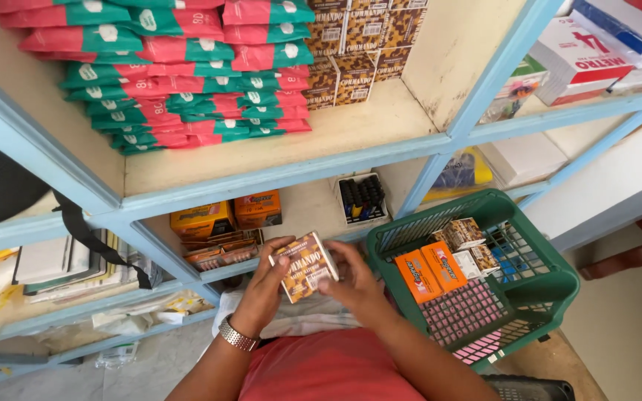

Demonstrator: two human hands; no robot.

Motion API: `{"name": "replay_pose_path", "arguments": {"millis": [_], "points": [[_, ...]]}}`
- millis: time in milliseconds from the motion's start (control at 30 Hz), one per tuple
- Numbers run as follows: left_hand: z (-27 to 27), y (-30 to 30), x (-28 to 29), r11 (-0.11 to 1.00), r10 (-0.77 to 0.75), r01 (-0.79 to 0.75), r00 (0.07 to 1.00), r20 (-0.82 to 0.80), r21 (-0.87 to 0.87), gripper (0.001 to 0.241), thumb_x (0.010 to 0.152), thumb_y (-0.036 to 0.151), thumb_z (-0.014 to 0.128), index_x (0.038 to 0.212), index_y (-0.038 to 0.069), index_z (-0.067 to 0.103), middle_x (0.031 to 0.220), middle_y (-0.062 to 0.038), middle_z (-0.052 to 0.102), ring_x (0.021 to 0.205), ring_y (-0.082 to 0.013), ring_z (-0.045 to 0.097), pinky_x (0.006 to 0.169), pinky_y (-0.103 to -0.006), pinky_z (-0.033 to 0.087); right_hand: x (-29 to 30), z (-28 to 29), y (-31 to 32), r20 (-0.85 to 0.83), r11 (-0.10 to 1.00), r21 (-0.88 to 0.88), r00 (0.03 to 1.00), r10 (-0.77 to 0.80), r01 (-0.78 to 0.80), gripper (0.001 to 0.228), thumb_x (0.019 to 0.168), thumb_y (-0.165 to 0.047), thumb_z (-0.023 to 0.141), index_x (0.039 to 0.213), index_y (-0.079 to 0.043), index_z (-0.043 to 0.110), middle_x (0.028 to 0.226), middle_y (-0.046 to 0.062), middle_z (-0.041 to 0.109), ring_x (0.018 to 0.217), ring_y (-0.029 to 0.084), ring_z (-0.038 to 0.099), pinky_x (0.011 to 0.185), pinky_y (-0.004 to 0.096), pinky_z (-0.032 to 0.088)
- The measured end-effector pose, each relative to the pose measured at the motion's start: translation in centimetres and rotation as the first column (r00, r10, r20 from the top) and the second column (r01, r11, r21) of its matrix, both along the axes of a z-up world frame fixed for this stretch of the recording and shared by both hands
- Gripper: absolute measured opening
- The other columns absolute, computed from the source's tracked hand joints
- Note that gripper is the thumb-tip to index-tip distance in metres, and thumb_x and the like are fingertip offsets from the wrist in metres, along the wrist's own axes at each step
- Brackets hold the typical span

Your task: The recorder is stocking small boxes of safety matches onto a grocery store shelf from a plastic basket.

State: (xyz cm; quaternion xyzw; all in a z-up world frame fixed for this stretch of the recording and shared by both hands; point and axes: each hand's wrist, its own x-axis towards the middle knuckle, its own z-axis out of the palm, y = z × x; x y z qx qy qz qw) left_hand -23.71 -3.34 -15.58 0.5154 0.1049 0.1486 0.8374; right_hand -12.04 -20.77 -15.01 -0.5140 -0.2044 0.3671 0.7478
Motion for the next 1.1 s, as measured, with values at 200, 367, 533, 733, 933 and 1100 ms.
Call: {"name": "replay_pose_path", "arguments": {"millis": [200,367,533,733,933,1100], "points": [[0.7,-0.4,0.4,0.984,-0.17,0.16,0.977,0.131,0.083,0.062,0.102,0.033,0.058,0.153,0.006,0.037,0.146,-0.013,0.052,0.133,-0.0199,0.051,0.111,-0.0358,0.044,-1.6,2.9,-2.7,0.641,0.981,0.158,0.744,-0.187,0.11,0.064,0.082,0.002,0.081,0.139,-0.003,0.052,0.122,0.01,0.046,0.117,0.021,0.056,0.104,0.034,0.05],[2.4,-1.1,1.4,0.929,-0.167,0.133,0.983,0.071,0.344,0.066,0.098,0.019,0.063,0.156,0.007,0.034,0.149,-0.011,0.05,0.136,-0.0193,0.051,0.111,-0.0354,0.044,-0.2,1.9,-3.5,0.623,0.945,0.285,0.718,-0.311,0.162,0.056,0.086,0.001,0.078,0.135,-0.003,0.053,0.122,0.01,0.045,0.115,0.02,0.053,0.101,0.035,0.049],[4.9,-2.1,4.0,0.846,-0.156,0.105,0.986,0.054,0.522,0.063,0.097,0.012,0.065,0.154,0.008,0.04,0.147,-0.012,0.052,0.13,-0.0204,0.054,0.106,-0.0337,0.049,2.5,3.3,-4.8,0.606,0.931,0.34,0.727,-0.323,0.131,0.056,0.086,0.002,0.077,0.136,-0.003,0.053,0.126,0.011,0.045,0.121,0.021,0.051,0.105,0.036,0.048],[8.4,-3.1,10.0,0.504,-0.042,-0.19,0.969,0.244,0.842,0.06,0.091,0.006,0.074,0.146,0.009,0.051,0.149,-0.017,0.049,0.137,-0.0303,0.052,0.108,-0.0357,0.05,7.6,5.6,-5.4,0.881,0.823,0.242,0.239,-0.409,0.514,0.05,0.079,-0.004,0.083,0.127,-0.004,0.069,0.107,0.013,0.053,0.103,0.027,0.056,0.089,0.038,0.049],[12.2,-3.5,17.3,0.329,0.003,-0.366,0.922,0.386,0.871,0.059,0.091,0.004,0.074,0.145,0.01,0.053,0.147,-0.022,0.048,0.134,-0.0359,0.055,0.102,-0.038,0.056,13.1,9.5,-3.6,0.85,0.706,0.342,0.116,-0.514,0.62,0.045,0.087,-0.002,0.076,0.131,-0.001,0.064,0.101,0.014,0.058,0.091,0.029,0.062,0.08,0.038,0.052],[13.8,-2.5,23.9,0.21,0.068,-0.431,0.902,0.426,0.878,0.056,0.091,0.003,0.073,0.144,0.012,0.056,0.145,-0.025,0.049,0.127,-0.0376,0.059,0.096,-0.0382,0.057,18.4,12.8,-1.4,0.897,0.629,0.391,-0.123,-0.426,0.671,0.046,0.079,0.0,0.076,0.123,-0.001,0.067,0.098,0.015,0.059,0.094,0.041,0.059,0.082,0.048,0.05]]}}
